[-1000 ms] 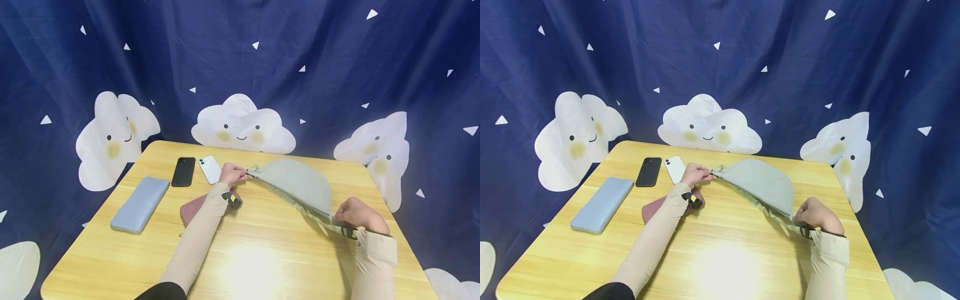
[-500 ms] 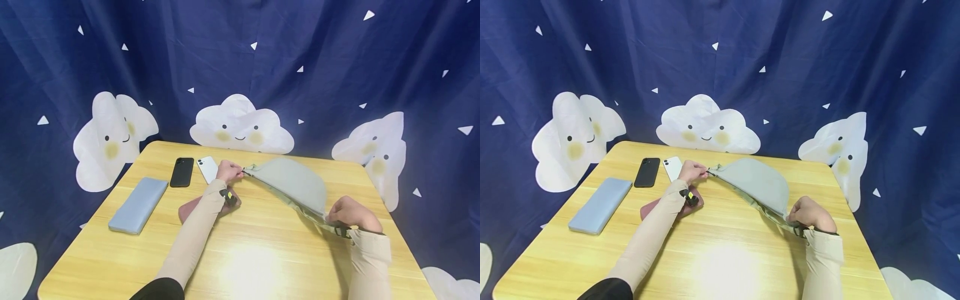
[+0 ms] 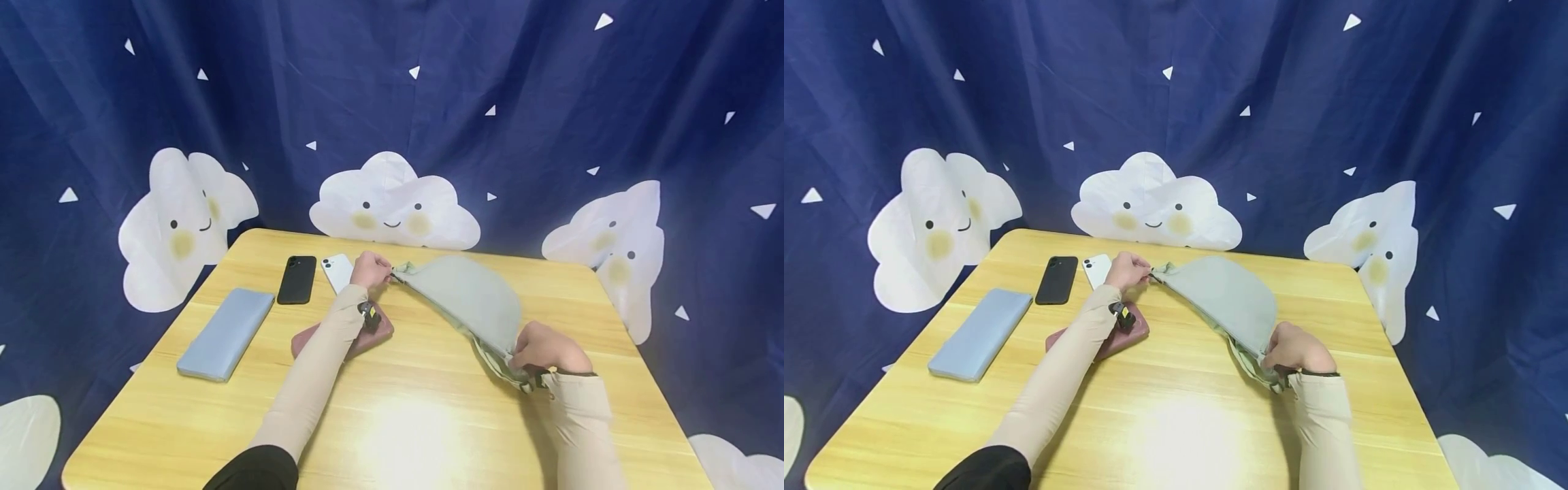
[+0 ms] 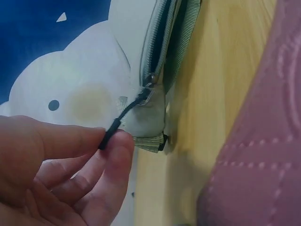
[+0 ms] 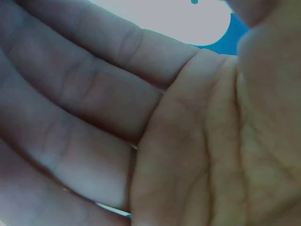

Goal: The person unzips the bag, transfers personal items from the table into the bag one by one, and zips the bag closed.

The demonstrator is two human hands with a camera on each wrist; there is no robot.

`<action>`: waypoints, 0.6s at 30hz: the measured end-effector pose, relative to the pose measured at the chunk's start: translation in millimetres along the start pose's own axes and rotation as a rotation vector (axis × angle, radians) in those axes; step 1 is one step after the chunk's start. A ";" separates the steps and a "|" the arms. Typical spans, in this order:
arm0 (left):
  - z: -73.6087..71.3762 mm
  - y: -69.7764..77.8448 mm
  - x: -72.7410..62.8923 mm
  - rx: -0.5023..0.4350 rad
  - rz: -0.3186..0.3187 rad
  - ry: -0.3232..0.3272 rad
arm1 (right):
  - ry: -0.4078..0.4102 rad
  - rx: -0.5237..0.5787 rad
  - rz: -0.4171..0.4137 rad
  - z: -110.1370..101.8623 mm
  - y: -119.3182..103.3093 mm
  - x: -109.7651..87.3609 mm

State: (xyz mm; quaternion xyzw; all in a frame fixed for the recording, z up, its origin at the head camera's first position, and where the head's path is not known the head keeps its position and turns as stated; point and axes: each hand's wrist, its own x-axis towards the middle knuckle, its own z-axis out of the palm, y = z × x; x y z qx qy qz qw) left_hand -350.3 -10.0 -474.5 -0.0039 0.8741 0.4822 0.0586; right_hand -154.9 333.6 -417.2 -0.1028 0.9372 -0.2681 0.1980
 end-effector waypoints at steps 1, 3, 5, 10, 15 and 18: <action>-0.1 1.6 -1.0 0.014 0.012 0.002 | -0.002 0.002 0.011 1.6 -1.4 1.0; 0.1 4.6 -2.9 0.045 0.037 0.010 | -0.012 0.011 0.037 4.8 -3.4 2.9; 1.3 6.7 -5.3 0.067 0.053 0.012 | -0.019 0.013 0.054 8.0 -4.8 5.0; 6.7 10.1 -12.7 0.131 0.095 -0.021 | -0.012 -0.018 0.067 14.0 -6.1 10.1; 12.7 19.7 -26.5 0.206 0.160 -0.067 | 0.032 -0.067 0.064 12.2 -10.7 14.7; 16.4 28.1 -38.3 0.232 0.227 -0.066 | 0.096 -0.103 0.051 8.8 -17.9 21.4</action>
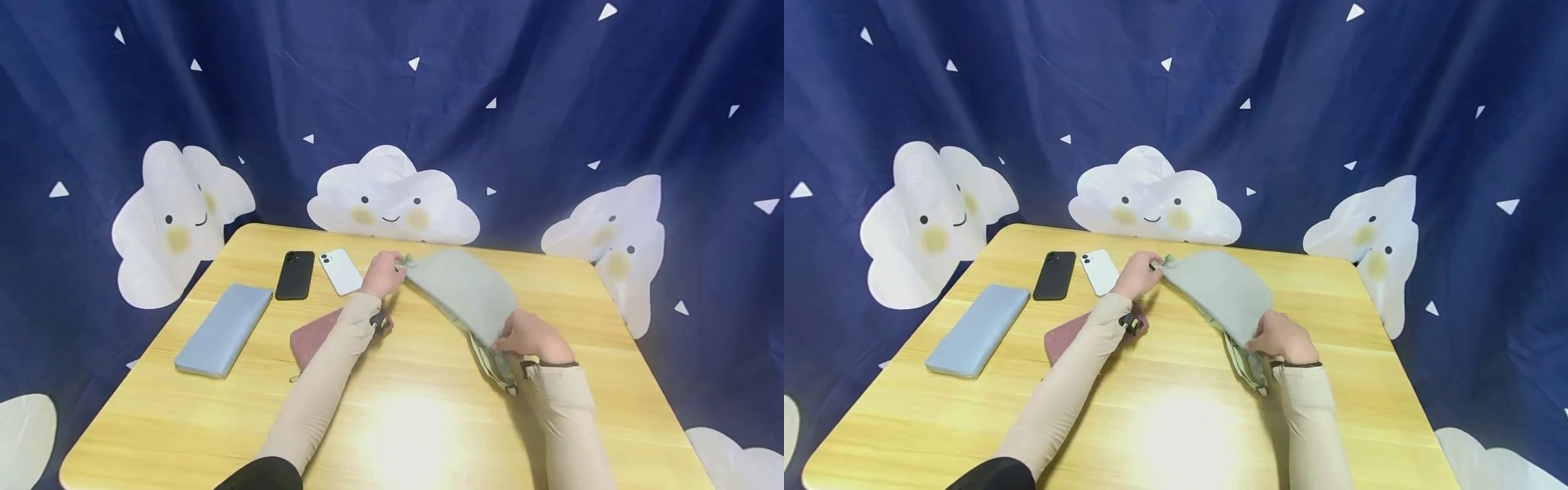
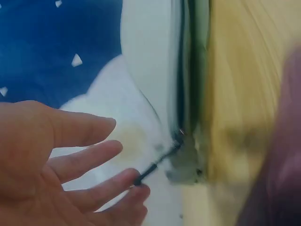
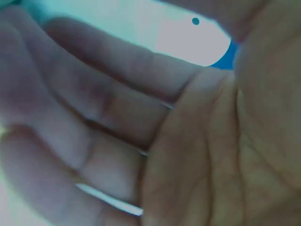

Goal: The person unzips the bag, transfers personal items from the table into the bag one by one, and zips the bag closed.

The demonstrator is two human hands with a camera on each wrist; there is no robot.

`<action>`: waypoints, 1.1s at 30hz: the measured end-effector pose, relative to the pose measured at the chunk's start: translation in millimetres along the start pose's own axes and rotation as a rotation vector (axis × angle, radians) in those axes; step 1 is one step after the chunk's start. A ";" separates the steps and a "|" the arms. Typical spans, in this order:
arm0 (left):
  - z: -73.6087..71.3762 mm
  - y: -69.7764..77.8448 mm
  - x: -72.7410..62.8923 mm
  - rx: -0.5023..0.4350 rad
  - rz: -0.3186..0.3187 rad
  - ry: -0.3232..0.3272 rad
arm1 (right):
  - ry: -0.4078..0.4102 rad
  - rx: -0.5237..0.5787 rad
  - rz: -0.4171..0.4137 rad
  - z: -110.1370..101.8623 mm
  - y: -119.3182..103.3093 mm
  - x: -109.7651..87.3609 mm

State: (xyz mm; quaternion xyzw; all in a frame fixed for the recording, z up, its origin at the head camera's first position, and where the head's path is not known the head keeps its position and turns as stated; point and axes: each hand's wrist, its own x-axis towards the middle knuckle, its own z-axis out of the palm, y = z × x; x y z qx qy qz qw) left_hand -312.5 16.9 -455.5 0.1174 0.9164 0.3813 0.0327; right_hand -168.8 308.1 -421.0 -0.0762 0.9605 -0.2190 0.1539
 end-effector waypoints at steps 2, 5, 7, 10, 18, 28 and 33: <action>3.0 7.2 -7.8 0.013 0.047 0.015 | 0.043 -0.009 -0.010 -1.3 -6.7 6.9; 8.9 17.2 -20.0 0.030 0.097 0.017 | 0.094 -0.004 -0.018 0.5 -18.6 18.2; 14.1 21.9 -27.1 0.027 0.123 0.009 | 0.097 -0.013 -0.002 3.7 -26.8 25.1; 23.4 25.2 -34.7 0.040 0.172 -0.020 | 0.092 -0.048 0.027 11.1 -36.0 34.5; 43.3 28.5 -46.9 0.117 0.295 -0.178 | 0.088 -0.108 0.072 25.8 -33.3 49.2; 57.6 44.3 -63.4 0.411 0.494 -0.302 | 0.126 -0.047 -0.025 19.2 -26.2 50.6; 68.5 49.6 -70.7 0.540 0.519 -0.304 | 0.212 -0.053 -0.057 16.1 -29.8 48.3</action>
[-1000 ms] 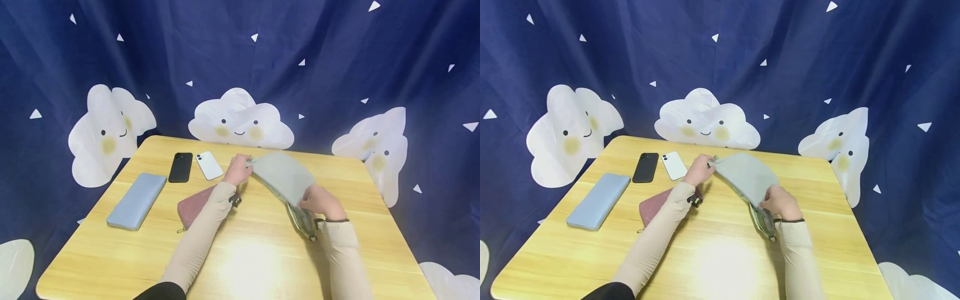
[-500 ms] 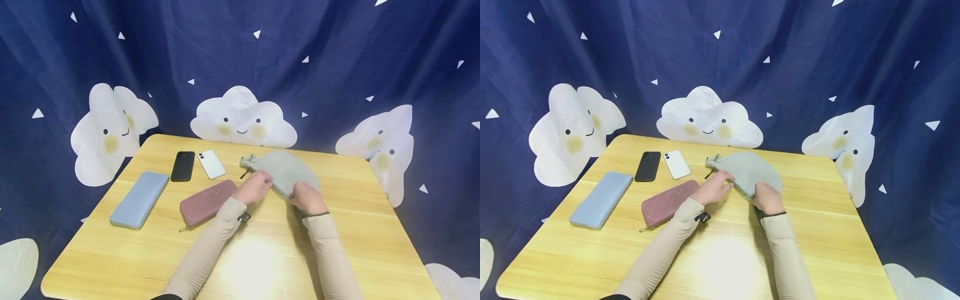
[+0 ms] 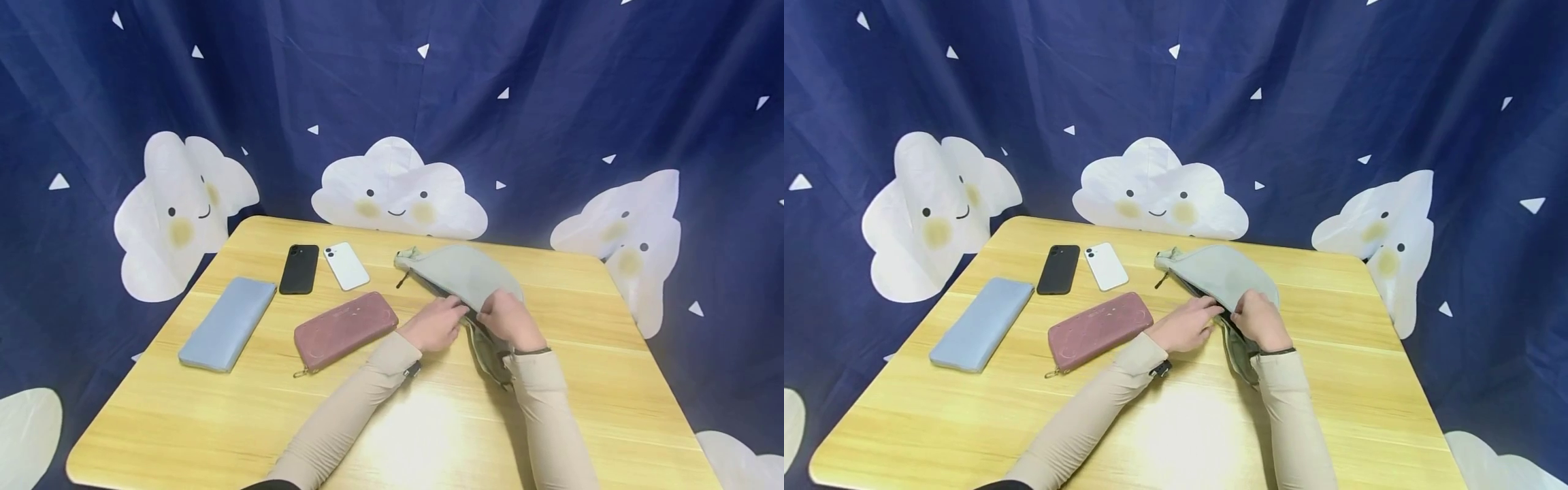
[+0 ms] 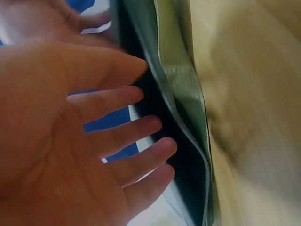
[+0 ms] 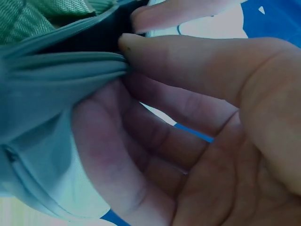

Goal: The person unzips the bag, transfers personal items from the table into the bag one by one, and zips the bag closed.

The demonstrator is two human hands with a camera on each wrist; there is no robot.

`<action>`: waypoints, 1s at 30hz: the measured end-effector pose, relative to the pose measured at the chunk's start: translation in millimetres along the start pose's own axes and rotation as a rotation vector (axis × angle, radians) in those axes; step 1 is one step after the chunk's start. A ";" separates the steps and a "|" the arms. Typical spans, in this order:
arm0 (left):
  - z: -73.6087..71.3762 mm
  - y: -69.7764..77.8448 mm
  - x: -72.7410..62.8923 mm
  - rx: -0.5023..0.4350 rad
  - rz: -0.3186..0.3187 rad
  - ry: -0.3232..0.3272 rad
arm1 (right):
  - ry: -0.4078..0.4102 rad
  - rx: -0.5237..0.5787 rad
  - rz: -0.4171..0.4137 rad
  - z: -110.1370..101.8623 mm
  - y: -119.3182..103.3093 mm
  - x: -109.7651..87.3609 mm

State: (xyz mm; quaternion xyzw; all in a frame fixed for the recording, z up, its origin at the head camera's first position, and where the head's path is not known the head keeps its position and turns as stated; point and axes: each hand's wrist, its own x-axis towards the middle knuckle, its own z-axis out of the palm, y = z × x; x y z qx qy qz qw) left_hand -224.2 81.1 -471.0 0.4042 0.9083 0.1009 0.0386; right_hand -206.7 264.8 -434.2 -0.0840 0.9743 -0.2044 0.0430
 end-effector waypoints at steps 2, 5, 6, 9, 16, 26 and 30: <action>2.9 3.6 -0.3 0.025 -0.014 -0.040 | 0.044 -0.007 -0.008 -1.5 -1.3 -1.2; 6.9 6.4 -1.1 0.047 -0.044 -0.121 | 0.089 0.002 -0.007 -4.0 -3.0 -3.3; 7.9 7.1 -1.6 0.051 -0.057 -0.141 | 0.099 0.007 -0.006 -4.9 -3.4 -4.1; 10.2 7.6 -1.7 0.057 -0.073 -0.165 | 0.131 0.028 0.008 -8.0 -3.9 -6.3; 7.4 6.2 -2.6 0.011 -0.104 -0.160 | 0.187 0.077 0.053 -14.2 -2.2 -7.5; 5.8 0.1 -4.9 -0.005 -0.177 -0.170 | 0.290 0.095 0.070 -12.3 -0.9 -6.5; 8.5 1.0 -4.8 0.016 -0.176 -0.179 | 0.302 0.092 0.069 -10.4 -0.3 -5.0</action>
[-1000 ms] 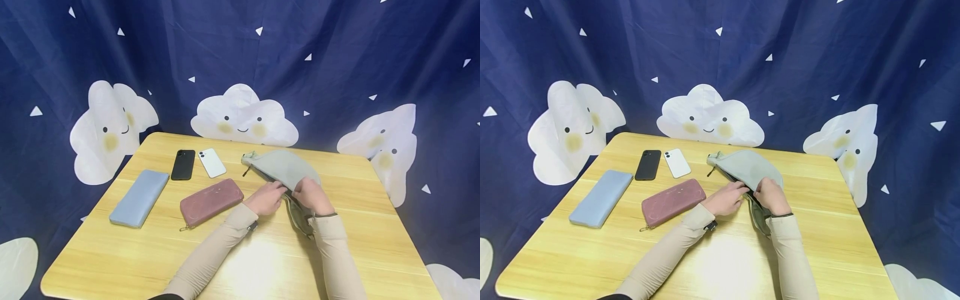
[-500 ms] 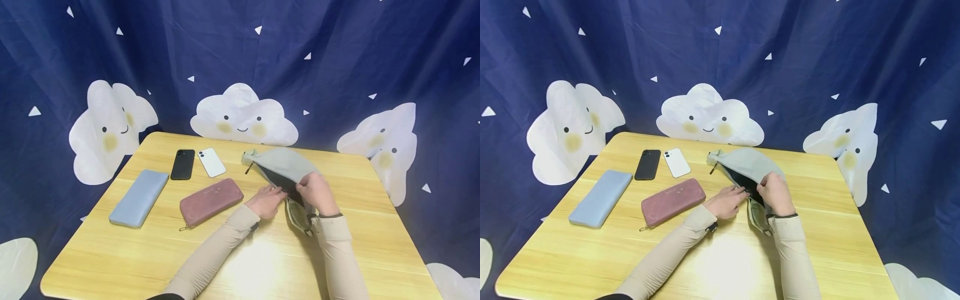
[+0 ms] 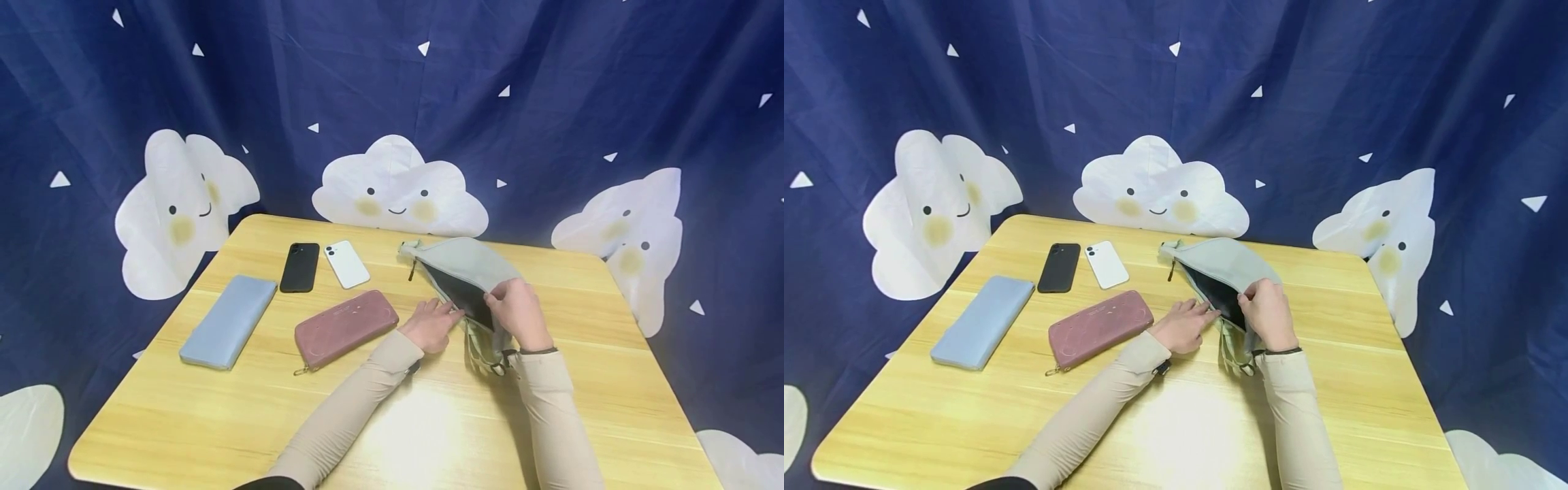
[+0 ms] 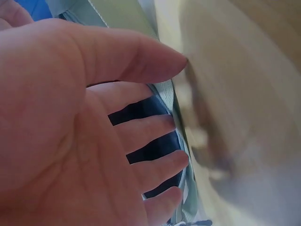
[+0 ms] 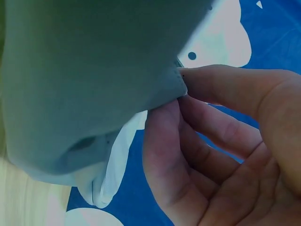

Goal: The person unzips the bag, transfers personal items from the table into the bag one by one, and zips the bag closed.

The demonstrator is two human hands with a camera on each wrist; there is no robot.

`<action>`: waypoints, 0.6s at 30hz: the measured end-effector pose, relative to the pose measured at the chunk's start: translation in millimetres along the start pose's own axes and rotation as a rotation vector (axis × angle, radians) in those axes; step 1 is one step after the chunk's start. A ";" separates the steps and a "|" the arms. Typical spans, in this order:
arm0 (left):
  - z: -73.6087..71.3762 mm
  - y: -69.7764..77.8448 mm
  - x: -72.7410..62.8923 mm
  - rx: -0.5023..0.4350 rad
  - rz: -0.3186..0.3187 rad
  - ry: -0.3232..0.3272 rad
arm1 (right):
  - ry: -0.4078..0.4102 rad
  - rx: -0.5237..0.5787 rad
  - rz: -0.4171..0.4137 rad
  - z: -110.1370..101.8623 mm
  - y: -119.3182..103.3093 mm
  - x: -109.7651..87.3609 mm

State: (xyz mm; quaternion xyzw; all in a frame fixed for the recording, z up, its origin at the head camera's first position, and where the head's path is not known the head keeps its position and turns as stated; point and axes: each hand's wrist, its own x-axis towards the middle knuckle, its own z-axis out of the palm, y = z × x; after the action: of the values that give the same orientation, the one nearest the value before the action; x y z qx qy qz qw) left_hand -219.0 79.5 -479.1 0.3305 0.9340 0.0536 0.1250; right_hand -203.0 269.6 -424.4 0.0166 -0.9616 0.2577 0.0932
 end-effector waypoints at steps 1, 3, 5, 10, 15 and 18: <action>0.6 0.4 0.3 0.002 -0.002 -0.002 | 0.003 -0.001 -0.003 0.3 0.4 0.2; 0.8 1.3 0.2 0.001 -0.006 -0.007 | 0.009 0.000 -0.009 1.0 1.7 0.9; -0.5 1.5 -0.1 0.001 -0.008 -0.010 | 0.016 -0.002 -0.016 1.2 2.8 1.5; -5.0 -2.0 0.2 0.001 -0.002 0.000 | 0.024 -0.018 -0.033 0.8 3.1 1.4; -6.0 -5.7 -0.3 -0.019 0.011 0.002 | 0.021 -0.040 -0.048 0.4 3.4 0.3; -6.6 -7.0 -0.7 -0.028 0.019 -0.006 | 0.021 -0.048 -0.046 0.4 4.9 0.6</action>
State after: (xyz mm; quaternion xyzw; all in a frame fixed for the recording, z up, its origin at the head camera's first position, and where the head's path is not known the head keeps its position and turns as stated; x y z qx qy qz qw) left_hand -224.4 73.4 -473.9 0.3377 0.9296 0.0667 0.1317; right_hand -204.0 273.6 -427.1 0.0337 -0.9658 0.2324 0.1097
